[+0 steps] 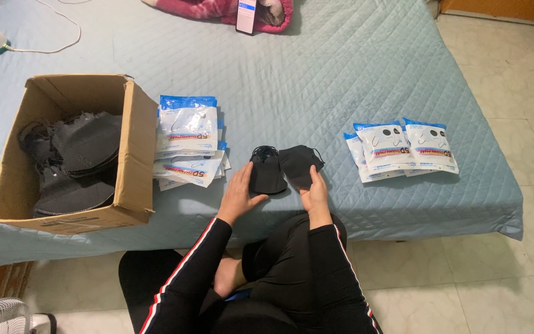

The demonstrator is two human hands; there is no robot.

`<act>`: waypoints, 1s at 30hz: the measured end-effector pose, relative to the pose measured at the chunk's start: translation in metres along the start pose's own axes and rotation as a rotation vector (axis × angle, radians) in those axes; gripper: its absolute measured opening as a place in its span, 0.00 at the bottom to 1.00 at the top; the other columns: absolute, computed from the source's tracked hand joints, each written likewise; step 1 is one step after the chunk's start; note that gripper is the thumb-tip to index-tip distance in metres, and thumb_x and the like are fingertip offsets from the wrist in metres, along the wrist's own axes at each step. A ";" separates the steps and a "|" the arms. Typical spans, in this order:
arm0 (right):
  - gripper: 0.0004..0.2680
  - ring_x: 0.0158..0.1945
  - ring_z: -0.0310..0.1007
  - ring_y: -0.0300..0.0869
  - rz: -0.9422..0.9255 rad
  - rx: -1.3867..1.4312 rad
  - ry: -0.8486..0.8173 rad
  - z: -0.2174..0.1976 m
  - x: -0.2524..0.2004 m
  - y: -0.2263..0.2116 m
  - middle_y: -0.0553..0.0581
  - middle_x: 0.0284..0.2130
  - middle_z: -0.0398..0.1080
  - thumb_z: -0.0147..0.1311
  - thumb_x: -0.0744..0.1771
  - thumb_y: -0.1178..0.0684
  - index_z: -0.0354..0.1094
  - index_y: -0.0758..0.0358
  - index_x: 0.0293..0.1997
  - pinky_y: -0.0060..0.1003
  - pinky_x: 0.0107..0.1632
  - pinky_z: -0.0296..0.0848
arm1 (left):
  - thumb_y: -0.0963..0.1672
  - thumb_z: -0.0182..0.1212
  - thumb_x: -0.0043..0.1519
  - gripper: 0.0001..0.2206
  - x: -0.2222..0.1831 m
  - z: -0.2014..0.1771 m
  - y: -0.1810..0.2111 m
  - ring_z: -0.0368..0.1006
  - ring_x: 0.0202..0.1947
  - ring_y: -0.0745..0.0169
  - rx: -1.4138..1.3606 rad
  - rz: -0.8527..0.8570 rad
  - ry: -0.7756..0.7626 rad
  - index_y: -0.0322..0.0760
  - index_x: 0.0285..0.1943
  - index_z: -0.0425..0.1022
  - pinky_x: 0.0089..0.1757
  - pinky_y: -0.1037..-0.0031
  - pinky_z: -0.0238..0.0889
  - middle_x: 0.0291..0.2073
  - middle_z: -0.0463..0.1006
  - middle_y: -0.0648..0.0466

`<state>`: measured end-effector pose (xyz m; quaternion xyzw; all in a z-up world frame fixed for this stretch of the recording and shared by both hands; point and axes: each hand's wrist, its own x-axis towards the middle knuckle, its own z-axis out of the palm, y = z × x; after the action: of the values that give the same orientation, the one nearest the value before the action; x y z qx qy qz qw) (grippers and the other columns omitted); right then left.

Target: The person is sorting and inspecting black face masks, taking them from a box and placing them on a bed.

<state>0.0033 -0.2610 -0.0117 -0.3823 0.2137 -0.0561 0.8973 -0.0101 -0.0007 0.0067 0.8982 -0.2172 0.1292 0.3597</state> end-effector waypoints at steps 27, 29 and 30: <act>0.11 0.47 0.79 0.59 0.125 -0.153 -0.235 0.036 -0.039 -0.009 0.68 0.45 0.77 0.53 0.70 0.47 0.72 0.64 0.50 0.64 0.42 0.81 | 0.53 0.68 0.61 0.28 0.026 -0.019 0.046 0.63 0.64 0.51 0.103 0.091 0.194 0.43 0.68 0.70 0.64 0.51 0.50 0.61 0.70 0.52; 0.11 0.46 0.79 0.58 0.137 -0.168 -0.249 0.035 -0.035 -0.007 0.67 0.45 0.77 0.53 0.70 0.46 0.72 0.62 0.50 0.62 0.41 0.82 | 0.51 0.68 0.61 0.21 0.027 -0.024 0.049 0.67 0.56 0.56 0.079 0.109 0.231 0.45 0.61 0.73 0.58 0.58 0.56 0.52 0.72 0.56; 0.11 0.46 0.79 0.57 0.150 -0.186 -0.266 0.034 -0.033 -0.006 0.67 0.45 0.77 0.52 0.70 0.46 0.72 0.61 0.51 0.61 0.41 0.83 | 0.49 0.69 0.61 0.15 0.026 -0.026 0.051 0.72 0.48 0.61 0.055 0.124 0.271 0.48 0.55 0.75 0.52 0.65 0.61 0.43 0.75 0.61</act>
<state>-0.0121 -0.2343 0.0251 -0.4507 0.1253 0.0823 0.8800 -0.0139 -0.0235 0.0656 0.8668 -0.2183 0.2772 0.3524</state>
